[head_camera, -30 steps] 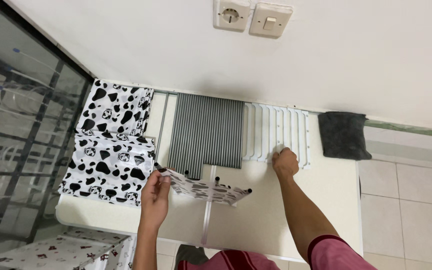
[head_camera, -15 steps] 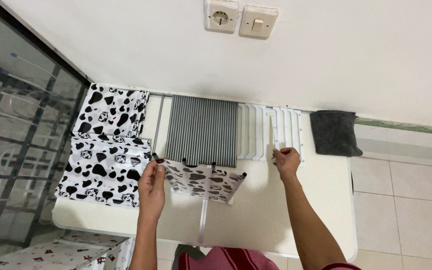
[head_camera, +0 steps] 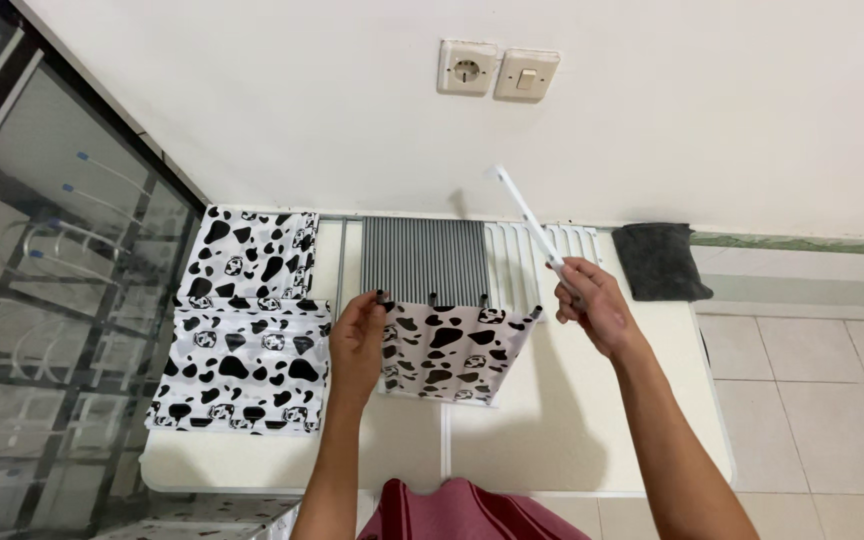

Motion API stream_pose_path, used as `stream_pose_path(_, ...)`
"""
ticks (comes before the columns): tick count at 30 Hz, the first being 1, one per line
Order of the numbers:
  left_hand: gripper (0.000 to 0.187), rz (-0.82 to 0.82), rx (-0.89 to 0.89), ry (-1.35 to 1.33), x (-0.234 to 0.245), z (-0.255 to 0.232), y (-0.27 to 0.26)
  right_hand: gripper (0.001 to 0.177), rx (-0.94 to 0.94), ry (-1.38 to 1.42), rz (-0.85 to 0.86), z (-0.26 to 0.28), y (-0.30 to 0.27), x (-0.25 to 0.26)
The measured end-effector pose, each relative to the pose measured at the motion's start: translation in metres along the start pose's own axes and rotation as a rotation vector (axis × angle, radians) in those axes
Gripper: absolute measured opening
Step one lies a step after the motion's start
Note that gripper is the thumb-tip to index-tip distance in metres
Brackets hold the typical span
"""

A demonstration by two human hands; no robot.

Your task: The person assembles small fabric pouches by inserting metal rods into sleeves on patterned fabric pieces and securing them with white plastic clips. They handle multiple fabric pieces and rods, repeatedly inserting and clipping components to form structured pouches on a white table.

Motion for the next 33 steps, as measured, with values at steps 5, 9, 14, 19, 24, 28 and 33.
stream_pose_path(5,0.028,0.087,-0.013,-0.031,-0.004,0.001,0.009,0.034,0.172,-0.595,0.138,0.083,-0.003,-0.07)
stream_pose_path(9,0.027,0.13,-0.003,-0.03,-0.008,0.0,0.012,0.032,-0.011,-0.724,0.247,0.09,-0.001,-0.103)
stream_pose_path(14,0.027,0.178,0.002,-0.033,-0.016,0.002,0.015,0.034,-0.16,-0.859,0.279,0.088,-0.001,-0.116)
stream_pose_path(19,0.027,0.195,-0.039,-0.052,-0.018,-0.001,0.017,0.031,-0.183,-0.864,0.248,0.079,-0.004,-0.112)
stream_pose_path(24,0.026,0.209,-0.036,-0.104,-0.02,0.0,0.019,0.03,-0.188,-0.812,0.245,0.064,-0.007,-0.106)
stream_pose_path(28,0.024,0.221,-0.038,-0.09,-0.021,-0.002,0.02,0.029,-0.16,-0.794,0.256,0.06,-0.011,-0.104)
stream_pose_path(33,0.024,0.219,-0.035,-0.116,-0.022,0.002,0.025,0.029,-0.181,-0.778,0.215,0.061,-0.014,-0.096)
Point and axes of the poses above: each hand's wrist, its own y-axis towards the middle knuckle, its own x-axis out of the back of the hand, z = x × y, the point moved 10 cm from there along y, towards the middle knuckle, and after that the axes turned 14 degrees about z, right-handed, at the moved point
